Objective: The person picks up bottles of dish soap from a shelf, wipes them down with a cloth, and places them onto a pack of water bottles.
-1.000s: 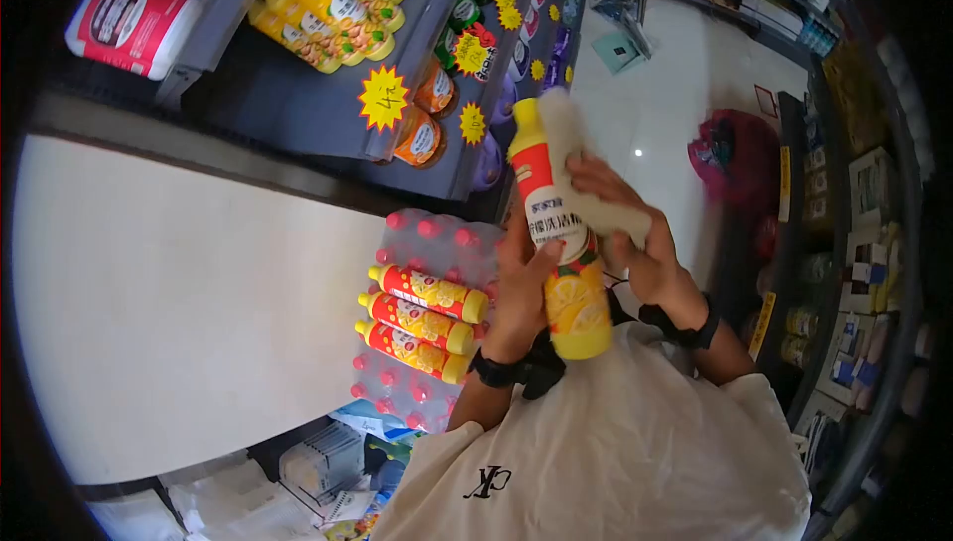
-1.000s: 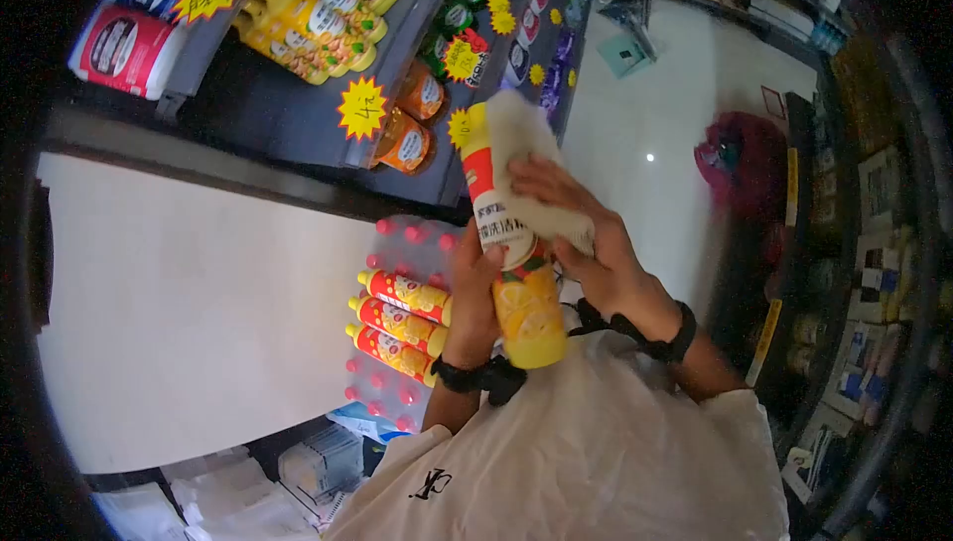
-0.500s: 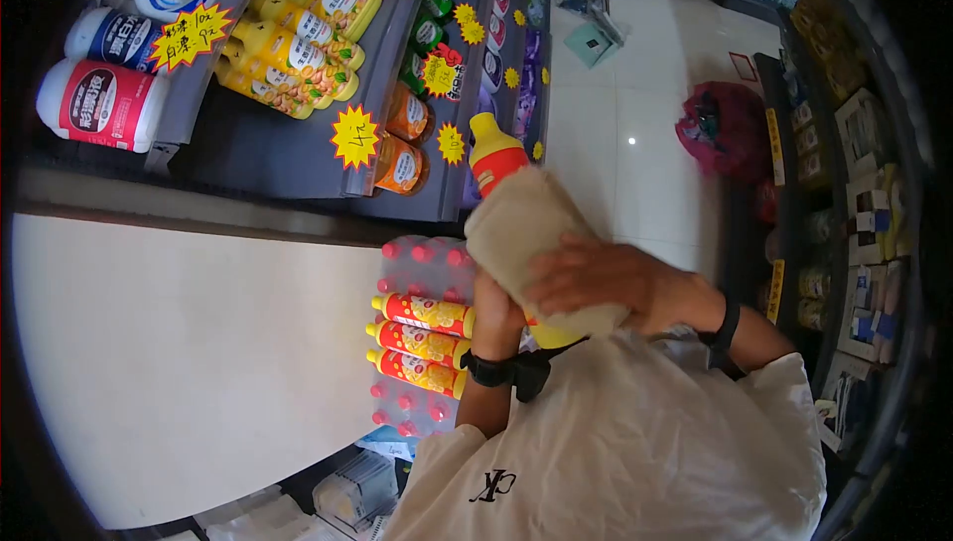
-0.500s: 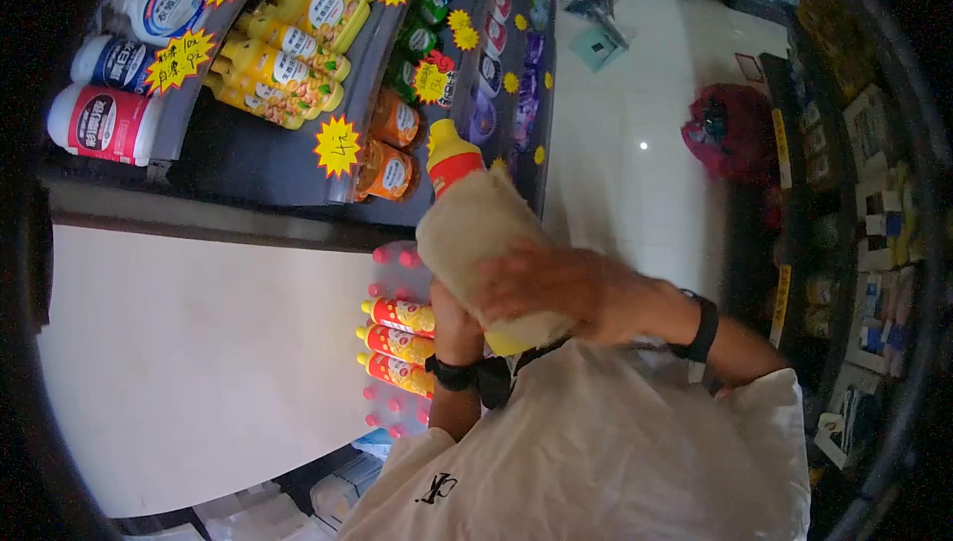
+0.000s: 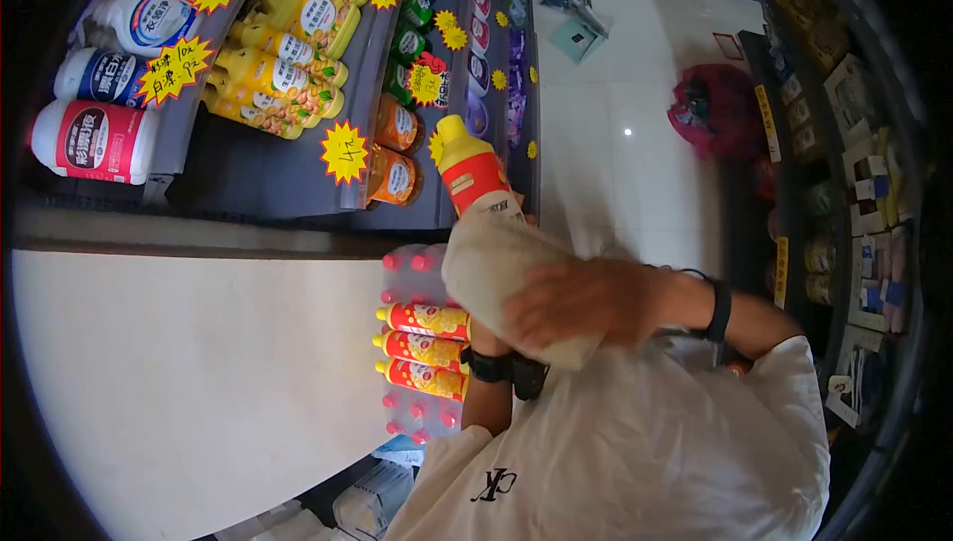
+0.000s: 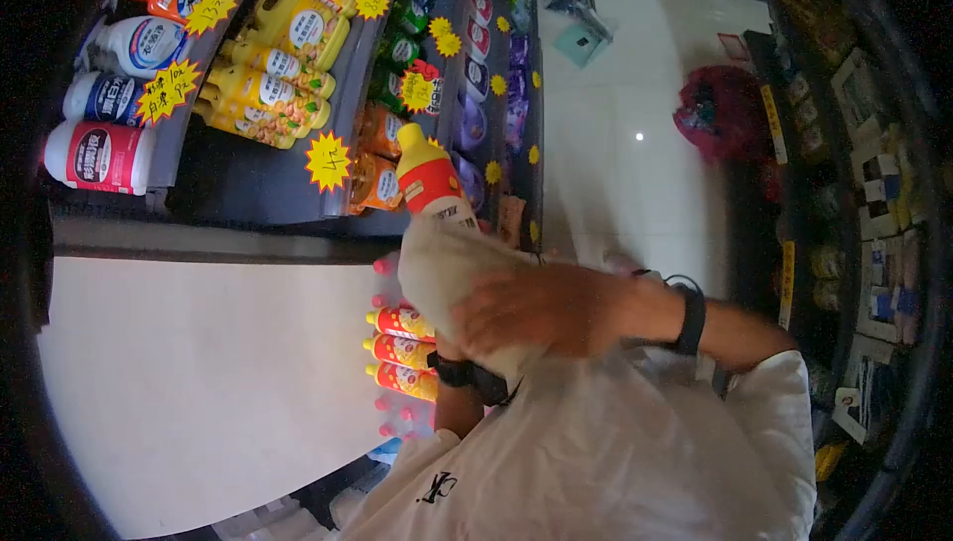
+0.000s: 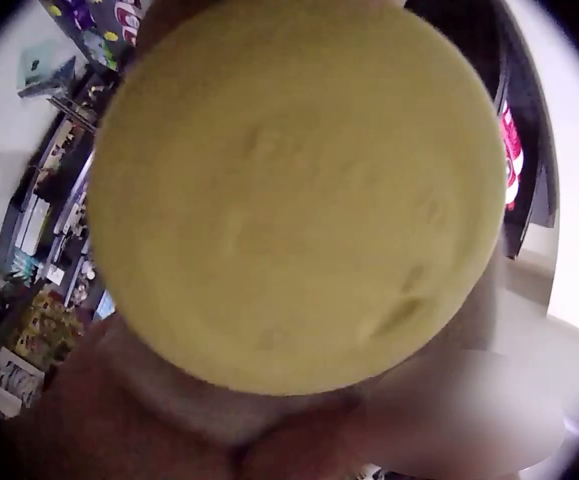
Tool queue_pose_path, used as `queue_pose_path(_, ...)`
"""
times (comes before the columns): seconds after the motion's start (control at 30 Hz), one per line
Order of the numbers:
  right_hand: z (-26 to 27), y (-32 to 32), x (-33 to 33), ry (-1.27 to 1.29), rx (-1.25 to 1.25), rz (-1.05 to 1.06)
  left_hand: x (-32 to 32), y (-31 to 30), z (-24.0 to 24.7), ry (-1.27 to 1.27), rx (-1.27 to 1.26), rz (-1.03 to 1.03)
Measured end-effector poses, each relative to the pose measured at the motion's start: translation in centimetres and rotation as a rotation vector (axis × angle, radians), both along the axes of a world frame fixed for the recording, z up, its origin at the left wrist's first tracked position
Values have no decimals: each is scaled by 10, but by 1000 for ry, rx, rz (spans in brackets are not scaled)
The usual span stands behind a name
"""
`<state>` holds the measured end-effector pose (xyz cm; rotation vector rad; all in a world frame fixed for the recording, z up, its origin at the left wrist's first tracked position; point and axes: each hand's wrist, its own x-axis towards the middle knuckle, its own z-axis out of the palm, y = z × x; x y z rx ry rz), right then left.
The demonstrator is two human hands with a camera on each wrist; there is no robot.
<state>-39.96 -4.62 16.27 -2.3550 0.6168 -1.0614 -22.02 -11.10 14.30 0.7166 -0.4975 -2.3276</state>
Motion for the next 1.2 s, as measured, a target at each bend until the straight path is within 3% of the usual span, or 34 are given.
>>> queue_pose_path(0.03,0,-5,-10,18,26,-37,0,1,0,7,24,-3)
queue_pose_path(0.13,18,-33,-28,-25,-17,-433,-10,5,-5,121,133,-57)
queue_pose_path(0.17,23,-39,-28,-31,-36,-565,-16,1,-7,351,114,-196)
queue_pose_path(0.23,27,-45,-11,-59,-70,-633,-17,-6,-12,597,71,-449)
queue_pose_path(0.27,26,-44,-2,-75,-85,-662,-16,-6,-14,586,47,-430)
queue_pose_path(0.4,14,-17,23,-12,36,-203,-3,-3,-12,183,-36,-40)
queue_pose_path(0.47,8,-8,15,30,66,49,2,-5,-13,66,-60,58)
queue_pose_path(0.57,14,-24,-13,-57,190,-35,2,-6,-13,19,-28,142)
queue_pose_path(0.63,16,-40,-9,-2,64,-236,-3,-5,-19,88,2,149)
queue_pose_path(0.73,26,-52,11,45,-12,-471,-4,-1,-31,482,-46,29)
queue_pose_path(0.77,27,-50,17,49,-18,-452,-4,1,-34,615,-63,-13)
queue_pose_path(0.8,27,-47,22,55,-23,-431,-6,8,-11,23,-279,153)
queue_pose_path(0.9,17,-29,31,61,0,-265,16,0,-24,619,24,61)
queue_pose_path(0.93,13,-23,33,59,15,-183,19,-2,-24,481,32,146)
queue_pose_path(1.0,13,-13,32,140,77,23,38,9,-42,88,-192,216)
queue_pose_path(1.07,16,-11,27,130,116,249,53,5,-111,-83,-186,184)
queue_pose_path(1.17,21,-14,11,-67,357,467,36,3,-11,469,-165,123)
queue_pose_path(1.2,18,-17,3,-128,433,470,34,10,-1,425,-47,390)
